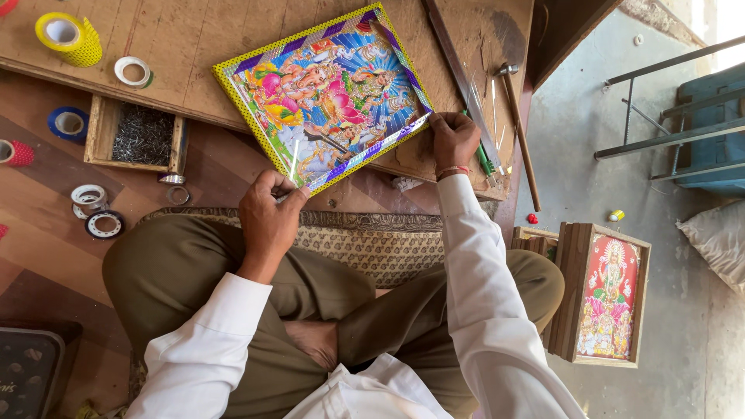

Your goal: The person applies yellow and purple decorative tape to the edges of a framed picture of Hindu deities. They use a hammer to secure the frame and a utility knife to trim excess tape. The person works on two different frames, one with a blue background and one with a red background, finishing the first and starting the second.

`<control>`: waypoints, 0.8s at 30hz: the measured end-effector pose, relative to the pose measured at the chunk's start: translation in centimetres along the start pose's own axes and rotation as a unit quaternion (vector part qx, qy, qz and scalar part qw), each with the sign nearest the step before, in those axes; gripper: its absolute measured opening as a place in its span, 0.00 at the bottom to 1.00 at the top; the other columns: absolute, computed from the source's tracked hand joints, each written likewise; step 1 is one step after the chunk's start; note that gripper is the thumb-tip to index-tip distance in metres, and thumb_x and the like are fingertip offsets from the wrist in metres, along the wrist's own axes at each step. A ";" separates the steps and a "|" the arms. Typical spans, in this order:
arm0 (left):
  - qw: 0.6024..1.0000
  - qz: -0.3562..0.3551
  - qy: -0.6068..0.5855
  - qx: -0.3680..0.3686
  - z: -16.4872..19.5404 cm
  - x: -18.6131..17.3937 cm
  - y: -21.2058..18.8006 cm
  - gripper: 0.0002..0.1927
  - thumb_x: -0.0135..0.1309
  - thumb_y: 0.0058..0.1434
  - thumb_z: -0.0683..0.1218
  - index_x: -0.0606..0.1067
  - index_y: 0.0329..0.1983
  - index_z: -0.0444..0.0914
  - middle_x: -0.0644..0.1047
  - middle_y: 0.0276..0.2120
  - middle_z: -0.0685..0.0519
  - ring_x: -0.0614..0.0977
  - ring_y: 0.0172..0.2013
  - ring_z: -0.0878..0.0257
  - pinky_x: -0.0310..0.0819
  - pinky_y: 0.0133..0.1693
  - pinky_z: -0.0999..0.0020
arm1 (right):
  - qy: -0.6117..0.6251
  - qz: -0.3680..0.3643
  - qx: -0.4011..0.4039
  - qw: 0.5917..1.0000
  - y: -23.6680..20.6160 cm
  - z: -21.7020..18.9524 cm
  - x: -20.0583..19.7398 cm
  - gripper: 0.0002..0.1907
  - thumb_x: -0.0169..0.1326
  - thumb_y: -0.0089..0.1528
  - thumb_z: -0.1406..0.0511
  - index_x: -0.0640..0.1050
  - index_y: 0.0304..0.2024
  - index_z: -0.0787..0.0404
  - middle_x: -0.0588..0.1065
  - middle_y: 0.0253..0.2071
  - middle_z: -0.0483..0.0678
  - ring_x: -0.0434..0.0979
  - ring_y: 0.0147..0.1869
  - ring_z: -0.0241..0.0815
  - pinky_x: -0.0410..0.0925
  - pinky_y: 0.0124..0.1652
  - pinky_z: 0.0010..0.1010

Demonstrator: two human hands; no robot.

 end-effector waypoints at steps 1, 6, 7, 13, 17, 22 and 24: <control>1.000 0.000 0.000 0.001 0.0 0.0 0.0 0.14 0.68 0.54 0.46 0.74 0.31 0.34 0.79 0.29 0.49 0.80 0.30 0.57 0.73 0.37 0.60 | 0.005 0.001 0.006 1.000 0.0 0.1 0.0 0.07 0.66 0.56 0.68 0.84 0.30 0.69 0.80 0.25 0.46 0.75 0.25 0.31 0.70 0.28 0.25; 1.000 0.004 0.004 0.007 0.0 0.0 0.0 0.13 0.67 0.54 0.45 0.74 0.30 0.34 0.79 0.28 0.49 0.80 0.30 0.57 0.73 0.36 0.61 | -0.029 0.013 -0.002 0.999 0.0 0.0 -0.1 0.08 0.67 0.55 0.67 0.84 0.30 0.68 0.80 0.24 0.46 0.76 0.25 0.31 0.71 0.29 0.25; 1.000 0.004 0.003 0.008 0.0 0.0 0.1 0.13 0.67 0.54 0.45 0.74 0.30 0.34 0.79 0.28 0.50 0.80 0.30 0.57 0.73 0.36 0.61 | -0.035 0.016 -0.005 0.999 -0.1 -0.1 -0.1 0.08 0.67 0.55 0.67 0.84 0.30 0.68 0.80 0.24 0.46 0.76 0.25 0.31 0.71 0.29 0.25; 1.000 -0.003 -0.001 0.000 -0.2 0.1 0.1 0.14 0.67 0.54 0.46 0.74 0.30 0.34 0.79 0.28 0.49 0.80 0.30 0.57 0.73 0.36 0.60 | -0.062 0.036 -0.015 0.997 -0.2 -0.5 -0.2 0.08 0.68 0.53 0.66 0.84 0.29 0.67 0.80 0.24 0.46 0.76 0.26 0.32 0.71 0.30 0.26; 1.000 0.001 0.004 0.009 0.0 0.0 0.0 0.14 0.67 0.54 0.45 0.74 0.30 0.34 0.79 0.28 0.49 0.80 0.30 0.57 0.73 0.36 0.60 | -0.042 0.043 0.003 0.998 -0.6 -0.5 -0.1 0.08 0.67 0.54 0.67 0.84 0.30 0.67 0.81 0.26 0.47 0.77 0.28 0.33 0.73 0.32 0.27; 1.000 0.006 -0.008 0.007 -0.2 0.0 0.2 0.13 0.67 0.53 0.46 0.75 0.30 0.34 0.79 0.28 0.49 0.80 0.30 0.56 0.73 0.36 0.60 | -0.027 0.050 -0.021 0.998 -0.6 -1.0 -0.2 0.11 0.68 0.52 0.67 0.84 0.35 0.67 0.83 0.31 0.49 0.82 0.32 0.35 0.74 0.36 0.27; 0.999 -0.003 -0.030 -0.017 -0.8 0.2 0.3 0.13 0.66 0.54 0.45 0.74 0.30 0.34 0.79 0.28 0.49 0.81 0.29 0.56 0.74 0.36 0.61 | -0.025 0.051 -0.040 0.998 -0.4 -1.1 -0.3 0.12 0.68 0.52 0.67 0.84 0.37 0.66 0.83 0.33 0.49 0.83 0.34 0.35 0.75 0.37 0.27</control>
Point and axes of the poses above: each hand's wrist, its own y-axis towards the middle knuckle, its own x-axis out of the palm, z = x × y, the point moved 7 cm from there along y, towards the middle knuckle
